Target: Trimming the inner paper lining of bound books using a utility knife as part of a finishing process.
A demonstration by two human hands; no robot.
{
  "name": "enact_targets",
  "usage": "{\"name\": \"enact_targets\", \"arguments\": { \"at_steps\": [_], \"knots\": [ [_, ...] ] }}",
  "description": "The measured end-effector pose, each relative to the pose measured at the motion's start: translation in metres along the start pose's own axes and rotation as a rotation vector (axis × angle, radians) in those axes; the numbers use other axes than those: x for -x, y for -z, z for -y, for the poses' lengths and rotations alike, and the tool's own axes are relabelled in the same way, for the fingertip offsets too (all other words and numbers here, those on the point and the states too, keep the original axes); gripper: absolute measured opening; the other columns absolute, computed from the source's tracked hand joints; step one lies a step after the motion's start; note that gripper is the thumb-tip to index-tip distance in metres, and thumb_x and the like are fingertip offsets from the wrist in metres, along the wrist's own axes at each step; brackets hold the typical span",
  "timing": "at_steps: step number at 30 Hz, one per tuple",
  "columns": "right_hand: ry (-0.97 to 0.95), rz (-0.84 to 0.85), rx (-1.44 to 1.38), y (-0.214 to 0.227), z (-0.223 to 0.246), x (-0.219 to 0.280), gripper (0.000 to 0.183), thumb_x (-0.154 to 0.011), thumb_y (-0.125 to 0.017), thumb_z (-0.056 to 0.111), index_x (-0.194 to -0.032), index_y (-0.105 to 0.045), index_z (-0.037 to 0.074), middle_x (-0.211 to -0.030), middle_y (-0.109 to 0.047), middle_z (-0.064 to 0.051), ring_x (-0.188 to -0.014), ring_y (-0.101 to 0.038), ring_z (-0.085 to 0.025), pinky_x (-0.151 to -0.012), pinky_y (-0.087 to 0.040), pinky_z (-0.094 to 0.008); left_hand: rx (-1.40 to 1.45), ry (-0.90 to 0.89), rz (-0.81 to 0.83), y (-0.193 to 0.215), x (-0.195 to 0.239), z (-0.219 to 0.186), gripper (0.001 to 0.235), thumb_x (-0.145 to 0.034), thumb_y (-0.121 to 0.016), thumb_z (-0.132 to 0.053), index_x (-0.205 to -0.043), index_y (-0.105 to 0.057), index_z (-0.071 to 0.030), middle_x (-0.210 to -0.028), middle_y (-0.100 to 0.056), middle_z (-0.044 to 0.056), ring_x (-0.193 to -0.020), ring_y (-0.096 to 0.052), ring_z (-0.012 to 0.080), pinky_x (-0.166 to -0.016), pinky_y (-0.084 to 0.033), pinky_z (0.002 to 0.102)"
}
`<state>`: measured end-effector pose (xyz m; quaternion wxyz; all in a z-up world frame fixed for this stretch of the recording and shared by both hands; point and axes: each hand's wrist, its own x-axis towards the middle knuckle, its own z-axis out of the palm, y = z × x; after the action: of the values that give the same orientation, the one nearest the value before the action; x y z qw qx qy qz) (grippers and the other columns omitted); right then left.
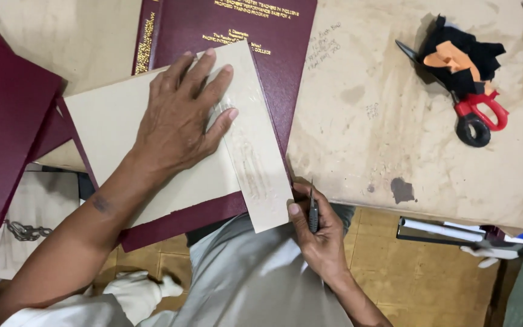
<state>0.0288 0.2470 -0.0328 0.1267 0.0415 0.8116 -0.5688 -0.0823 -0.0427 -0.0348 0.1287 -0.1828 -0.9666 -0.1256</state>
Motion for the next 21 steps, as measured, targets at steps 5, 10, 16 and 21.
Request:
{"name": "enact_targets", "arguments": {
  "at_steps": [5,10,16,21],
  "knots": [
    [-0.023,-0.008,0.003,-0.001,-0.001,0.0,0.038,-0.097,-0.067,0.03,-0.129,-0.068,0.012,-0.093,-0.068,0.004,-0.081,-0.06,-0.007,-0.078,-0.051,-0.023,0.015,0.014,0.031,0.001,0.0,-0.001,0.063,-0.106,-0.06,-0.049,-0.154,-0.047,-0.011,-0.161,-0.036,0.014,-0.145,-0.038,0.0425,-0.103,-0.047,0.062],
    [-0.024,-0.018,0.009,-0.001,-0.003,0.0,0.038,-0.096,-0.068,0.03,-0.129,-0.069,0.013,-0.094,-0.07,0.003,-0.082,-0.061,-0.007,-0.078,-0.052,-0.023,0.033,0.009,0.062,-0.004,0.003,0.002,0.087,-0.099,-0.057,-0.071,-0.159,-0.039,-0.011,-0.168,-0.024,0.01,-0.15,-0.034,0.0443,-0.109,-0.042,0.064],
    [-0.049,-0.008,-0.009,-0.001,-0.001,0.0,0.038,-0.096,-0.067,0.032,-0.129,-0.069,0.013,-0.086,-0.064,0.006,-0.077,-0.058,-0.005,-0.077,-0.051,-0.022,0.018,-0.015,0.03,-0.005,0.005,0.002,0.109,-0.084,-0.061,-0.088,-0.16,-0.039,-0.013,-0.167,-0.027,0.012,-0.15,-0.035,0.0449,-0.109,-0.043,0.064],
    [-0.05,-0.015,-0.001,-0.001,0.002,-0.001,0.038,-0.095,-0.067,0.031,-0.129,-0.069,0.013,-0.094,-0.072,0.003,-0.084,-0.065,-0.007,-0.081,-0.055,-0.023,0.015,0.046,0.233,0.013,-0.008,-0.004,0.12,-0.077,-0.054,-0.093,-0.158,-0.038,-0.007,-0.164,-0.029,0.021,-0.148,-0.029,0.0456,-0.11,-0.035,0.064]
  ]
}}
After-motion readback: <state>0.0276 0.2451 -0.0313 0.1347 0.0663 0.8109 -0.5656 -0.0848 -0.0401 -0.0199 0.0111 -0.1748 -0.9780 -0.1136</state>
